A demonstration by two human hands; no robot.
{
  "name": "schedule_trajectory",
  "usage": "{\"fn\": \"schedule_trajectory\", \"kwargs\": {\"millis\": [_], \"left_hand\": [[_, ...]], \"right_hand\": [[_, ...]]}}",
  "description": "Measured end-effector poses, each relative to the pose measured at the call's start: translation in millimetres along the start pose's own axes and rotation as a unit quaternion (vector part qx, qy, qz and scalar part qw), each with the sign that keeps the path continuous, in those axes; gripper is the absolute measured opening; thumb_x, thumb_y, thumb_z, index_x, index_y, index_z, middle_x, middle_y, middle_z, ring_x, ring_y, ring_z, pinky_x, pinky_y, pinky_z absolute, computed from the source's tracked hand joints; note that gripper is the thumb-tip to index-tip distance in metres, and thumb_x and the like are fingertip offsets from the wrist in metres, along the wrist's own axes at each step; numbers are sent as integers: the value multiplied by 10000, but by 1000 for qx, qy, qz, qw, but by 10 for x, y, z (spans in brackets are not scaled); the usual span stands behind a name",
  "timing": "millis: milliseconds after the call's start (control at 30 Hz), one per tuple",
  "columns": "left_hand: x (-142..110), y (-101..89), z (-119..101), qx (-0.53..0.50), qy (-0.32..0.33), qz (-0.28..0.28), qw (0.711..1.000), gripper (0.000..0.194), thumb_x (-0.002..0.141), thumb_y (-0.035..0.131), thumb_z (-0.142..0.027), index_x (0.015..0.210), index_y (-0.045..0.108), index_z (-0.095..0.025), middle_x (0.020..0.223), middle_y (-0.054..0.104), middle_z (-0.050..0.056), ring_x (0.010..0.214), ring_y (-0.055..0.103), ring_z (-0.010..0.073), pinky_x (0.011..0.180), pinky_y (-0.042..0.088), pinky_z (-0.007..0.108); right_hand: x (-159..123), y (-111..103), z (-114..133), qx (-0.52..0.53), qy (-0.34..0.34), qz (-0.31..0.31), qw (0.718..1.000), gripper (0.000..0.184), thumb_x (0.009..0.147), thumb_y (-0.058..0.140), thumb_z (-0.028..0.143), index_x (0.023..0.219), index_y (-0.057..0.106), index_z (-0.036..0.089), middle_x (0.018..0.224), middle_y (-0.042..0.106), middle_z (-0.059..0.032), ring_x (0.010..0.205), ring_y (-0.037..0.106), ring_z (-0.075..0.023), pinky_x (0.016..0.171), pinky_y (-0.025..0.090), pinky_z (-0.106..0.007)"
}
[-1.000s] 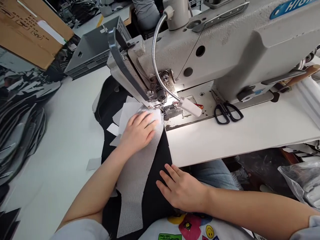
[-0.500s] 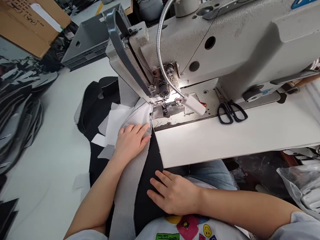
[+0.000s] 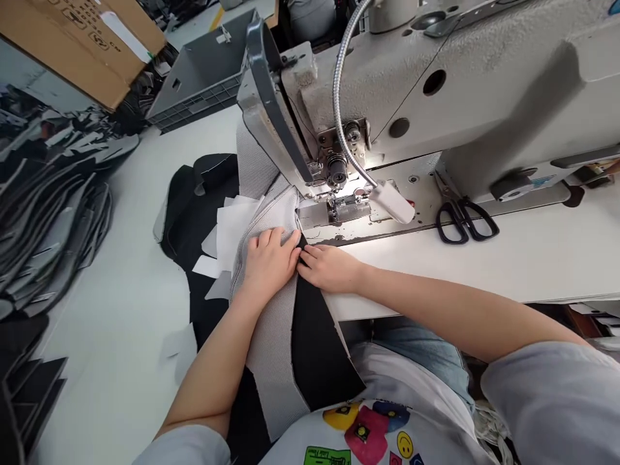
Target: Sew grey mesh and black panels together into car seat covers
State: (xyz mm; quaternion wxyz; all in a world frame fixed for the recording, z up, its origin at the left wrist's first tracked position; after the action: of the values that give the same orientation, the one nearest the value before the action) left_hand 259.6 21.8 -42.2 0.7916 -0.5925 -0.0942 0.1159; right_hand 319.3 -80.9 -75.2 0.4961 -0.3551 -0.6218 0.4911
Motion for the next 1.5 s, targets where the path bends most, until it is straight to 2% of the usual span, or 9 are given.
{"fn": "schedule_trajectory", "kwargs": {"millis": [267, 367, 500, 600, 667, 733, 933, 1100, 1500], "left_hand": [[176, -80, -44, -70, 0, -70, 995, 445, 863, 534, -420, 1270, 555, -242, 1476, 354, 148, 1343, 304, 372, 1097, 119, 627], [317, -166, 120, -138, -67, -83, 985, 573, 850, 527, -497, 1342, 474, -209, 1456, 367, 176, 1327, 314, 411, 1046, 252, 602], [500, -71, 271, -276, -146, -24, 950, 410, 818, 550, -436, 1144, 534, -187, 1038, 607, 96, 958, 563, 275, 786, 446, 370], [511, 35, 262, -374, -187, 8, 908, 180, 764, 571, -358, 738, 470, -212, 669, 491, -26, 638, 470, 158, 577, 363, 266], [449, 53, 210, -447, -190, -4, 874, 241, 743, 542, -293, 620, 351, -213, 567, 361, -53, 555, 362, 120, 508, 284, 244], [349, 43, 148, -508, -194, -35, 838, 269, 718, 523, -252, 584, 294, -210, 541, 289, -57, 535, 297, 106, 484, 241, 241], [114, 87, 23, -611, -233, -101, 750, 298, 683, 555, -263, 566, 287, -205, 539, 274, -60, 533, 265, 96, 480, 234, 235], [114, 179, 42, -618, -261, -72, 738, 206, 668, 557, -253, 578, 380, -201, 543, 314, -57, 543, 294, 101, 471, 247, 230], [503, 280, 63, -675, -239, -156, 681, 317, 611, 540, -202, 548, 229, -198, 563, 204, -50, 537, 205, 96, 463, 174, 242]], "right_hand": [[-330, -78, 60, -80, 7, -80, 994, 290, 917, 376, 88, 1037, 631, 19, 1080, 666, -237, 1040, 638, -273, 836, 514, -366], [-488, -133, 36, -74, 10, -82, 994, 280, 905, 397, 88, 1032, 638, 23, 1089, 663, -242, 1023, 642, -282, 801, 514, -365], [-528, -149, -205, 87, 29, -16, 996, 274, 866, 435, 143, 1015, 658, 85, 1089, 672, -190, 1001, 633, -248, 778, 502, -342], [-458, -107, -523, 219, 183, 9, 958, 330, 849, 392, 115, 1037, 660, 145, 998, 703, -89, 911, 640, -177, 767, 472, -281], [-415, -77, -679, 214, 304, 0, 928, 408, 881, 360, 141, 1223, 582, 131, 1019, 699, -89, 912, 635, -180, 752, 447, -277], [-357, -55, -710, 163, 342, 17, 925, 462, 916, 367, 235, 1344, 489, 113, 1032, 687, -116, 919, 625, -218, 706, 419, -295], [-244, -59, -591, 94, 275, 104, 951, 487, 938, 341, 341, 1362, 498, 161, 947, 691, -133, 826, 626, -251, 591, 337, -304], [-222, -63, -516, 66, 291, 156, 941, 508, 954, 295, 285, 1403, 437, 93, 865, 701, -171, 758, 647, -266, 563, 335, -317], [-271, -26, -741, 33, 323, 120, 938, 482, 978, 294, 356, 1339, 518, 130, 869, 714, -151, 760, 655, -265, 591, 399, -320]]}}
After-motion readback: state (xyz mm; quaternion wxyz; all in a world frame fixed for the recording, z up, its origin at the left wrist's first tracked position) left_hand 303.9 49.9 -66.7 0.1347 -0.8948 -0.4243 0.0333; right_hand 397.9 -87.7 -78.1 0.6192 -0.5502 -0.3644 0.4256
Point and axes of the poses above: each hand's wrist, its own x-axis towards the middle knuckle, its own y-axis out of the palm, z = x × y, the point moved 4 cm from there along x, towards the middle knuckle
